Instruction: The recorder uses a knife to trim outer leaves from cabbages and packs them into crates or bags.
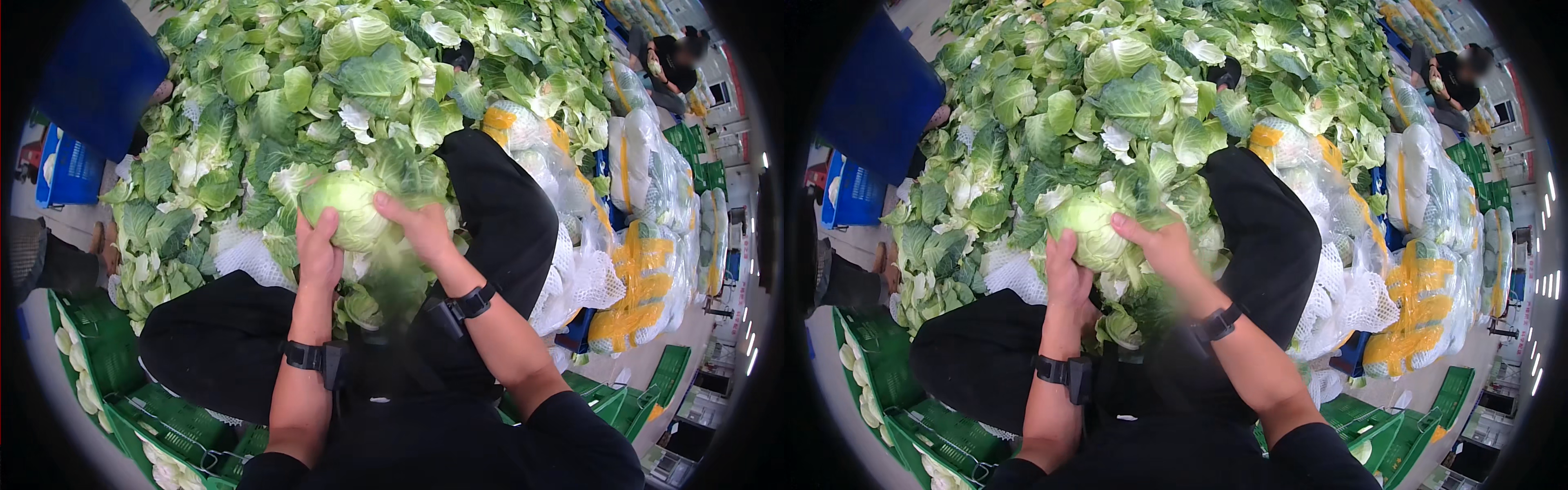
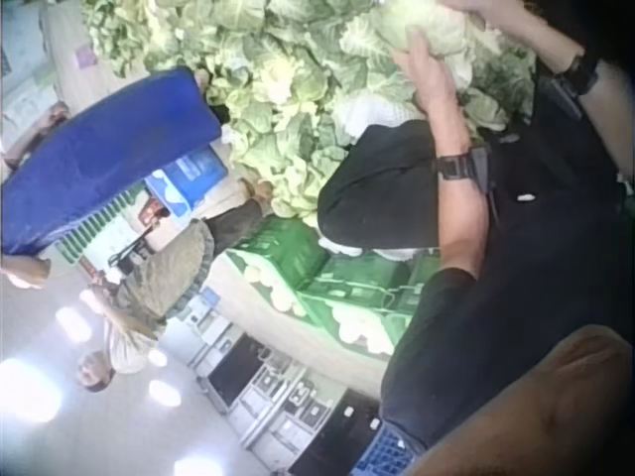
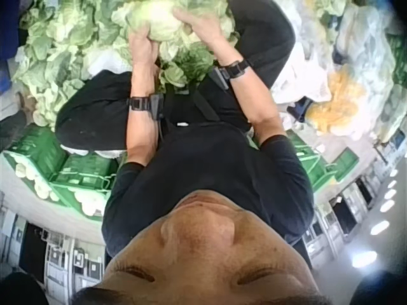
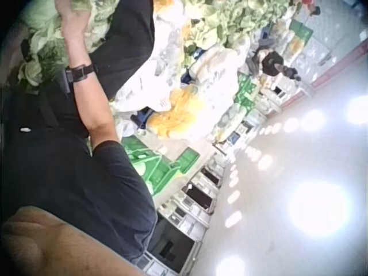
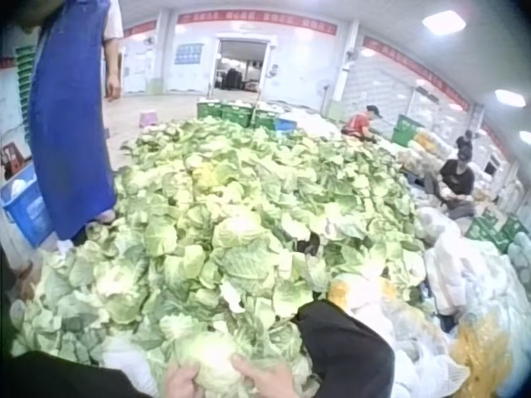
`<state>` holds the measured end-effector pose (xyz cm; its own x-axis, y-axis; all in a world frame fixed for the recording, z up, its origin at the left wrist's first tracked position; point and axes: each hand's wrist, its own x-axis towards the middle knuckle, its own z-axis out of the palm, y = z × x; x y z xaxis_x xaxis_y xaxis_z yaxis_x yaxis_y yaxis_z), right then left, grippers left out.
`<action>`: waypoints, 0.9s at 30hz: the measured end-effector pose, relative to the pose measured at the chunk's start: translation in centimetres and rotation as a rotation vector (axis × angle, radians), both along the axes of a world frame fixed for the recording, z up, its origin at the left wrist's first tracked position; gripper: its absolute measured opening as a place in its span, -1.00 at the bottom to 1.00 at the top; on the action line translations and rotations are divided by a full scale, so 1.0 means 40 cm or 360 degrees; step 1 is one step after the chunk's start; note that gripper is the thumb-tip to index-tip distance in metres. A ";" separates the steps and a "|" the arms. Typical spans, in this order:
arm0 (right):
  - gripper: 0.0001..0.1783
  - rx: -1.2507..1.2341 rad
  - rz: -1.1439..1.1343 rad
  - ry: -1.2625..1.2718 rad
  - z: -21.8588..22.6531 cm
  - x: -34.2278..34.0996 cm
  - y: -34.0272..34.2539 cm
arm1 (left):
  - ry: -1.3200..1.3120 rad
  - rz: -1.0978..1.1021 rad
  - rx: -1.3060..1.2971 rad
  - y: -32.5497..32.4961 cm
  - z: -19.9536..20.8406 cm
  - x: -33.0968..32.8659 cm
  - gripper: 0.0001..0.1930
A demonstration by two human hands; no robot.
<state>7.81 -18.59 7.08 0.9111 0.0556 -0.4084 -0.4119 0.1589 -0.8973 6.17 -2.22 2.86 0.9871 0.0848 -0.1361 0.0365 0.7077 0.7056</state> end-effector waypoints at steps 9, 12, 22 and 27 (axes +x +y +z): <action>-0.71 -0.0913 -0.0099 -0.1070 -0.088 -0.036 -0.006 | 0.0220 -0.0032 -0.0291 -0.011 -0.013 -0.021 -0.32; -0.70 -0.0567 -0.0392 -0.0834 -0.056 -0.021 0.017 | 0.0357 0.0003 -0.0274 -0.006 -0.019 -0.018 -0.26; -0.27 0.0532 0.0583 -0.0422 -0.023 0.120 -0.049 | 0.0333 -0.0354 -0.0570 0.065 0.025 0.032 -0.25; -0.25 -0.0588 0.1128 -0.1118 0.023 0.101 0.008 | 0.0699 -0.0166 -0.0286 0.037 0.014 -0.013 -0.43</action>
